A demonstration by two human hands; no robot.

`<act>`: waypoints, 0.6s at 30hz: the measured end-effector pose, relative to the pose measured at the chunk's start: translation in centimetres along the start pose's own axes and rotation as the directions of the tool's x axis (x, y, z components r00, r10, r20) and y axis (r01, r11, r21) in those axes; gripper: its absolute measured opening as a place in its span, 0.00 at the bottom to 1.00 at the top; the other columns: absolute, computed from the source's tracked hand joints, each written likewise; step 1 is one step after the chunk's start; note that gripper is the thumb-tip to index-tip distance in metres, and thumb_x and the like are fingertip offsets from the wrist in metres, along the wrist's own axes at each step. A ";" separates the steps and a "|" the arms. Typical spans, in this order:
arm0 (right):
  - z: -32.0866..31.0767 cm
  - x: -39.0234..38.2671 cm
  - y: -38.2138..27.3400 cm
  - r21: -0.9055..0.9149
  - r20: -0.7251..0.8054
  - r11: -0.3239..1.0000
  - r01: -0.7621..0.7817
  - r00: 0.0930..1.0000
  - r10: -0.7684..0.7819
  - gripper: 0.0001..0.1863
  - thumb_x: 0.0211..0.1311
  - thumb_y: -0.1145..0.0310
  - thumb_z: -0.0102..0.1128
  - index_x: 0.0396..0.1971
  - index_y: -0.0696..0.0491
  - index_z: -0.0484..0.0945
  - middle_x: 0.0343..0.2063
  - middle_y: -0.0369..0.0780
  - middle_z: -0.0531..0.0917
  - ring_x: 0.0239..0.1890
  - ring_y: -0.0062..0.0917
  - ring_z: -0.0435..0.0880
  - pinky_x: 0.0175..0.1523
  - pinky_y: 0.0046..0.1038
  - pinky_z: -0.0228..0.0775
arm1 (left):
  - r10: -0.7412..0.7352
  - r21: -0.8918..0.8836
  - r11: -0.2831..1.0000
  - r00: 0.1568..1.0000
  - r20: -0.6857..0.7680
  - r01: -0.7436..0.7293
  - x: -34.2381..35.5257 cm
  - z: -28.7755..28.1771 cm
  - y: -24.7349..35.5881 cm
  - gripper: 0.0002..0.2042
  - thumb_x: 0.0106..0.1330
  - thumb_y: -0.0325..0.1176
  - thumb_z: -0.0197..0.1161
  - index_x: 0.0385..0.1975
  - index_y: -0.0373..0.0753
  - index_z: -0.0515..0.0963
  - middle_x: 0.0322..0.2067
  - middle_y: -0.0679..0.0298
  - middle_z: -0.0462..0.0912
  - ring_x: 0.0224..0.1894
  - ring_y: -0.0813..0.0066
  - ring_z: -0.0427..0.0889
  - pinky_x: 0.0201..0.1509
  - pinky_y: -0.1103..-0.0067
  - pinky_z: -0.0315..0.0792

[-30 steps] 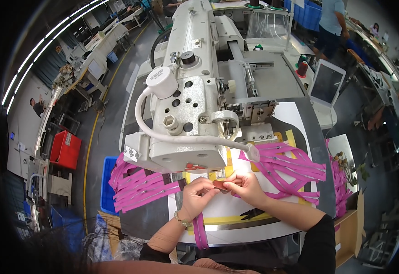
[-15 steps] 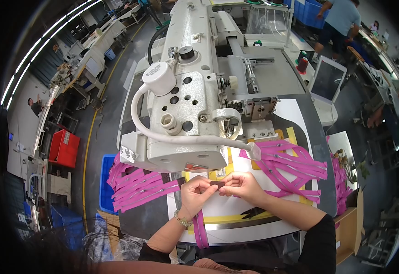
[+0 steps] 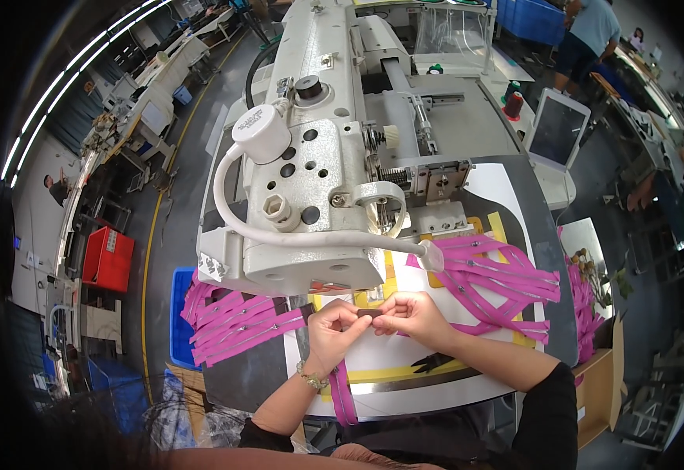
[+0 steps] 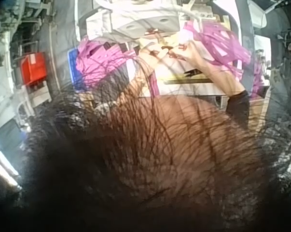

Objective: The recorder is using an industrial sewing machine to attach small black leather tabs to pink zipper straps.

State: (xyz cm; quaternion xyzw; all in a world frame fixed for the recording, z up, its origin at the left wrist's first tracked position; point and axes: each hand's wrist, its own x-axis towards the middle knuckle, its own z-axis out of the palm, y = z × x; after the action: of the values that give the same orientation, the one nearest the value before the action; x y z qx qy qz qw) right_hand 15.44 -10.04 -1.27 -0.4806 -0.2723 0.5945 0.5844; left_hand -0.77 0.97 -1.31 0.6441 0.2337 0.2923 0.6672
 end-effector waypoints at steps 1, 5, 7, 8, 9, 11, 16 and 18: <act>0.0 0.0 0.0 -0.005 0.004 1.000 0.002 1.000 -0.002 0.08 0.60 0.74 0.64 0.35 0.61 0.77 0.29 0.40 0.84 0.32 0.19 0.85 0.38 0.19 0.77 | 0.000 0.000 1.000 1.000 0.001 0.000 0.0 0.0 0.0 0.05 0.55 0.18 0.68 0.23 0.32 0.78 0.32 0.62 0.80 0.33 0.83 0.78 0.36 0.86 0.72; -0.1 0.0 0.2 -0.001 0.002 1.000 0.007 1.000 -0.007 0.08 0.60 0.73 0.64 0.35 0.61 0.77 0.28 0.40 0.84 0.32 0.19 0.85 0.37 0.18 0.76 | -0.002 -0.008 1.000 1.000 -0.005 0.002 0.0 0.1 0.1 0.05 0.56 0.18 0.68 0.22 0.32 0.78 0.32 0.62 0.79 0.33 0.83 0.77 0.36 0.86 0.72; 0.0 0.0 0.1 -0.022 0.005 1.000 0.004 1.000 -0.003 0.07 0.60 0.73 0.64 0.34 0.60 0.77 0.28 0.39 0.84 0.32 0.19 0.85 0.37 0.18 0.76 | -0.003 -0.004 1.000 1.000 -0.008 0.003 0.0 0.1 0.2 0.05 0.56 0.19 0.68 0.22 0.32 0.78 0.32 0.62 0.79 0.33 0.83 0.77 0.37 0.86 0.72; 0.0 0.0 0.1 -0.023 0.006 1.000 0.004 1.000 -0.004 0.07 0.60 0.73 0.64 0.34 0.60 0.77 0.28 0.39 0.84 0.32 0.19 0.85 0.37 0.18 0.76 | 0.007 -0.002 1.000 1.000 -0.002 -0.007 0.0 0.1 0.1 0.05 0.56 0.19 0.68 0.22 0.32 0.77 0.32 0.62 0.79 0.33 0.83 0.77 0.36 0.85 0.72; 0.0 0.0 0.2 -0.032 0.008 0.999 0.003 1.000 -0.003 0.07 0.61 0.73 0.63 0.34 0.60 0.77 0.28 0.39 0.84 0.32 0.19 0.85 0.37 0.18 0.76 | 0.016 0.001 1.000 1.000 0.005 -0.016 0.0 0.1 0.1 0.05 0.56 0.19 0.68 0.23 0.32 0.77 0.32 0.62 0.79 0.33 0.83 0.77 0.36 0.85 0.72; 0.0 -0.1 0.2 -0.042 0.011 0.999 0.002 1.000 -0.002 0.06 0.61 0.73 0.63 0.33 0.60 0.77 0.28 0.39 0.84 0.32 0.19 0.85 0.37 0.18 0.76 | 0.005 0.030 1.000 1.000 0.010 -0.005 -0.1 0.1 0.4 0.06 0.56 0.19 0.68 0.23 0.33 0.77 0.31 0.64 0.79 0.31 0.84 0.76 0.35 0.86 0.72; 0.0 -0.4 0.0 -0.026 0.024 0.999 0.046 0.999 -0.046 0.05 0.63 0.73 0.61 0.33 0.60 0.76 0.29 0.39 0.84 0.33 0.19 0.85 0.38 0.19 0.78 | -0.165 0.162 0.974 0.986 0.030 0.158 0.5 -0.3 2.2 0.06 0.60 0.25 0.66 0.25 0.36 0.75 0.25 0.68 0.77 0.25 0.85 0.73 0.28 0.86 0.68; -0.1 -0.4 0.1 -0.030 0.025 0.999 0.042 0.999 -0.041 0.05 0.63 0.73 0.61 0.33 0.60 0.76 0.29 0.39 0.84 0.33 0.19 0.85 0.39 0.19 0.78 | -0.209 0.477 0.875 0.956 0.208 0.088 0.8 -0.7 3.1 0.09 0.65 0.33 0.62 0.26 0.36 0.74 0.19 0.69 0.74 0.21 0.86 0.70 0.25 0.85 0.65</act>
State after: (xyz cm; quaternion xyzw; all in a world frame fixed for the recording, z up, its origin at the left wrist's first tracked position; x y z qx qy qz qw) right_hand 15.41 -10.42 -1.24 -0.4764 -0.2982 0.5837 0.5860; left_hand -0.92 2.04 1.75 0.7962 0.2587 0.0911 0.5393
